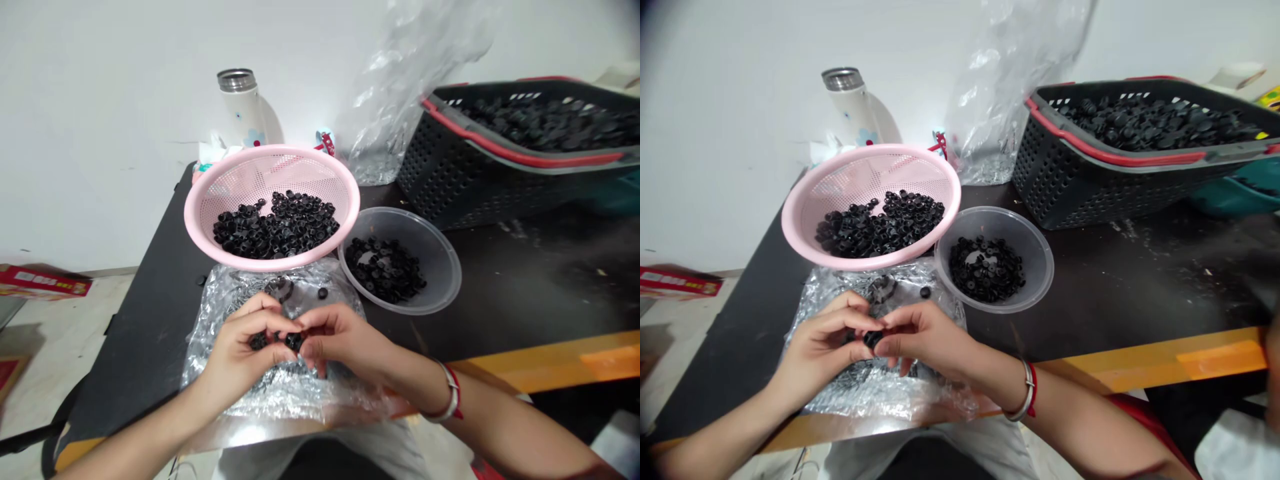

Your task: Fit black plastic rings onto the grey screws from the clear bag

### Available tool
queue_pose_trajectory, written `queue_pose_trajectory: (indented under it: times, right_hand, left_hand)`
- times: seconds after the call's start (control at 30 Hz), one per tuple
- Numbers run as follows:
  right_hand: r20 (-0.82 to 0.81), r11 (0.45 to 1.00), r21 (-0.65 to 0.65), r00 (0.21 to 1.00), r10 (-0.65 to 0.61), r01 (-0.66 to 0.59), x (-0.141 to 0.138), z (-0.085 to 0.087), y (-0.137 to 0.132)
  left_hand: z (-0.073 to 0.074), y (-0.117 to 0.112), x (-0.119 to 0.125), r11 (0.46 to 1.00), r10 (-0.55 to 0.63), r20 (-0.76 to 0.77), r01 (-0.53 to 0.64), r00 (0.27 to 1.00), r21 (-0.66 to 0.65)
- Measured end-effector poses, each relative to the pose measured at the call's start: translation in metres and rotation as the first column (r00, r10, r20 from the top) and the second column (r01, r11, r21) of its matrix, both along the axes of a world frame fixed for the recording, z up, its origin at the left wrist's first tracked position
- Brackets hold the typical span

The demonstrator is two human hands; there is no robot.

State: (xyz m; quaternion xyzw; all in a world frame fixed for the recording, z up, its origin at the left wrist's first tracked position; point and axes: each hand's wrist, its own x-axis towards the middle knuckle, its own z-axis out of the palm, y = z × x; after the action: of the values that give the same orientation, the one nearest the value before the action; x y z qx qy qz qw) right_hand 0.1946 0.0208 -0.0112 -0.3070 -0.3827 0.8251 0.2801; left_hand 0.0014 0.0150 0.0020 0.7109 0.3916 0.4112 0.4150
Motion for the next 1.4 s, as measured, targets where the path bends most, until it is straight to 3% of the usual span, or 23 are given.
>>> queue_pose_trajectory:
  times: [0.3,0.63,1.03,1.13,1.2,1.27,1.3,1.37,1.4]
  right_hand:
    - [0.026,1.0,0.015,1.0,-0.01,0.009,0.003,0.005,-0.001]
    - [0.013,1.0,-0.005,1.0,0.002,-0.001,0.002,0.006,-0.003]
    - [-0.011,0.991,0.019,0.991,-0.134,0.134,-0.007,-0.002,-0.012]
    - [0.021,0.996,0.053,0.997,-0.078,0.077,-0.005,-0.001,-0.009]
    - [0.055,0.99,0.142,0.998,-0.032,0.024,-0.001,0.001,-0.005]
    - [0.18,0.931,0.365,0.981,-0.067,-0.004,0.004,0.006,-0.002]
    - [0.273,0.856,0.515,0.954,-0.126,-0.034,0.007,0.008,0.0]
    - [0.474,0.617,0.759,0.825,-0.306,-0.207,0.012,0.012,0.001]
    - [0.559,0.497,0.797,0.731,-0.392,-0.343,0.015,0.013,0.001]
  left_hand:
    - [-0.006,-0.001,0.0,0.982,-0.02,0.074,0.033,0.997,-0.185]
    - [0.0,-0.003,0.002,0.997,-0.046,0.001,0.045,0.999,0.066]
    - [-0.003,-0.015,0.007,0.999,0.01,0.119,-0.015,0.993,0.038]
    - [-0.003,-0.012,0.009,0.996,0.034,0.082,-0.04,0.996,0.078]
    - [-0.002,-0.009,0.01,0.994,0.053,0.015,-0.055,0.998,0.097]
    - [0.001,-0.005,0.008,0.992,0.089,-0.059,-0.083,0.994,0.097]
    - [0.003,-0.003,0.007,0.991,0.109,-0.081,-0.101,0.991,0.091]
    - [0.006,0.001,0.003,0.988,0.144,-0.093,-0.137,0.985,0.078]
    - [0.008,0.003,0.0,0.986,0.157,-0.09,-0.15,0.984,0.076]
